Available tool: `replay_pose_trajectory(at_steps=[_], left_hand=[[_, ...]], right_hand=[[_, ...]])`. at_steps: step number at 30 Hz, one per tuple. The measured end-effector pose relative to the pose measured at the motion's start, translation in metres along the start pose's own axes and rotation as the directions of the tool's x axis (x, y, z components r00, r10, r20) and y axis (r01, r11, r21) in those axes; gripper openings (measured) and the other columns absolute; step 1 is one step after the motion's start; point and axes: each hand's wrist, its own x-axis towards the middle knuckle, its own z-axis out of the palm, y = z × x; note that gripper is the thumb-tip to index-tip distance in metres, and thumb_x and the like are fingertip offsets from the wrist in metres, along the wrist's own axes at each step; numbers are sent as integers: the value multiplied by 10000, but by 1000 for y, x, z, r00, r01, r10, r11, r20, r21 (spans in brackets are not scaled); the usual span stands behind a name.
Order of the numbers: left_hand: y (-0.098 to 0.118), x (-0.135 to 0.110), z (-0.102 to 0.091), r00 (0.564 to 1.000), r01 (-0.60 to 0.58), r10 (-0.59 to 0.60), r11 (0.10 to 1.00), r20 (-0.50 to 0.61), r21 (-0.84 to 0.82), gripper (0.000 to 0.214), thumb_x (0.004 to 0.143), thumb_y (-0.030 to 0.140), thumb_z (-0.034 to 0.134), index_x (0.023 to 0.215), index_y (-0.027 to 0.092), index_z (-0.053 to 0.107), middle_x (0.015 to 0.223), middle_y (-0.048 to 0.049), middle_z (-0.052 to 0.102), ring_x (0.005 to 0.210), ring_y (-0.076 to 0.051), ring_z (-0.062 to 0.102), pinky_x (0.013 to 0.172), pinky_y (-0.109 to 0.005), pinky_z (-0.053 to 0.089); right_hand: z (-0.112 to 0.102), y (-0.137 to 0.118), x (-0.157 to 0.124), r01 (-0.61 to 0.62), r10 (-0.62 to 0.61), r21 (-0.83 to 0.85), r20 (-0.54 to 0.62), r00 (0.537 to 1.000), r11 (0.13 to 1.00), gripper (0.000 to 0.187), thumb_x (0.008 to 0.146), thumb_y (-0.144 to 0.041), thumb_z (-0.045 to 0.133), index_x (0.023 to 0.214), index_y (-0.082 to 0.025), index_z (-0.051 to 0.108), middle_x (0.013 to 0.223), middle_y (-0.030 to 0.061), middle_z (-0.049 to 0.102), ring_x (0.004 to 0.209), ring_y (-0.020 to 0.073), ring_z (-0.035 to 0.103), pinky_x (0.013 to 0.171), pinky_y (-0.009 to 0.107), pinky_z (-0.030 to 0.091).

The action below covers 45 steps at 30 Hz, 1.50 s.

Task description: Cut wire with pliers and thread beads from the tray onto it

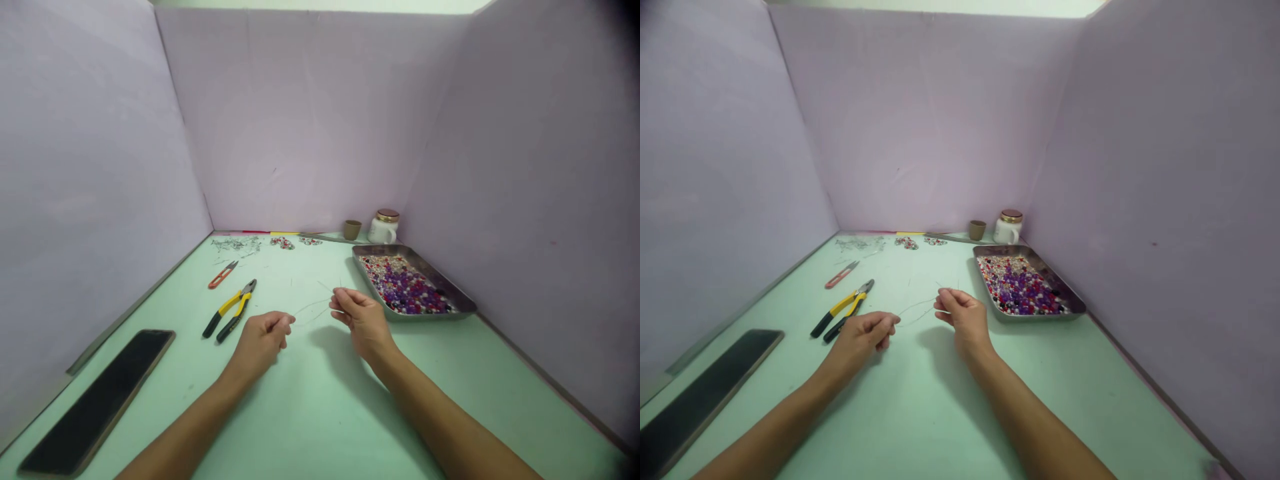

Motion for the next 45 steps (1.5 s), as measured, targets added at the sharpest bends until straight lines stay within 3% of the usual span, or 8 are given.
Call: replay_pose_trajectory(at_steps=[12, 16, 20, 32, 36, 40, 43, 45], left_hand=[[3, 0, -1, 1000, -5, 6, 998, 14, -64, 172, 641, 274, 537, 534, 140, 544, 466, 31, 454, 462, -84, 369, 470, -212, 278], [8, -2, -7, 986, -133, 145, 983, 87, -130, 160, 637, 209, 547, 491, 145, 534, 509, 14, 483, 506, -95, 396, 514, -219, 310], [8, -3, -12, 963, -250, 262, 954, 58, -163, 181, 664, 217, 548, 495, 152, 551, 573, -10, 523, 566, -115, 440, 559, -229, 336], [11, 0, -19, 974, -225, 221, 964, -43, -144, 189, 647, 212, 550, 467, 159, 529, 535, 1, 489, 540, -112, 401, 518, -223, 312], [10, 2, -28, 980, -195, 190, 975, -58, -109, 185, 633, 212, 546, 457, 159, 520, 516, 13, 471, 528, -104, 389, 506, -219, 303], [8, 4, -39, 976, -80, 88, 996, 198, -51, 123, 607, 184, 536, 489, 154, 548, 481, 24, 444, 491, -94, 374, 480, -212, 296], [9, 2, -41, 903, -80, 46, 995, 427, 64, 92, 587, 164, 542, 505, 144, 580, 511, 7, 490, 506, -102, 408, 476, -209, 316], [10, -2, -39, 851, -117, 45, 988, 523, 105, 90, 584, 151, 539, 521, 141, 601, 528, -1, 513, 522, -109, 428, 482, -206, 332]], right_hand=[[2, 1, -5, -59, 59, -3, 39, 998, 998, 256, 537, -350, 714, 658, -144, 623, 622, 7, 611, 582, 104, 581, 544, 213, 471], [4, 1, -5, -140, 133, 115, 64, 989, 983, 271, 489, -328, 746, 622, -157, 582, 559, -28, 573, 523, 72, 548, 510, 180, 458], [6, 0, -6, -148, 133, 173, 92, 987, 974, 285, 480, -332, 752, 603, -160, 561, 557, -36, 561, 519, 67, 541, 505, 174, 455], [10, 1, -12, -58, 54, 132, 35, 998, 990, 263, 509, -340, 732, 596, -153, 570, 580, -19, 586, 555, 89, 564, 518, 195, 450], [-3, -7, 3, -38, 51, 187, -62, 997, 982, 256, 490, -318, 745, 609, -172, 571, 571, -36, 585, 527, 76, 555, 497, 181, 451], [-24, -23, 20, 1, 14, 201, -74, 997, 980, 227, 502, -273, 742, 633, -182, 580, 584, -46, 593, 534, 69, 562, 513, 168, 455], [-23, -24, 12, -100, 115, -84, 203, 972, 991, 189, 578, -303, 700, 650, -155, 606, 624, 1, 623, 592, 107, 589, 557, 212, 468], [-12, -16, -3, -154, 266, -298, 382, 885, 942, 222, 633, -351, 651, 684, -136, 630, 644, 37, 637, 601, 127, 595, 560, 241, 470]])
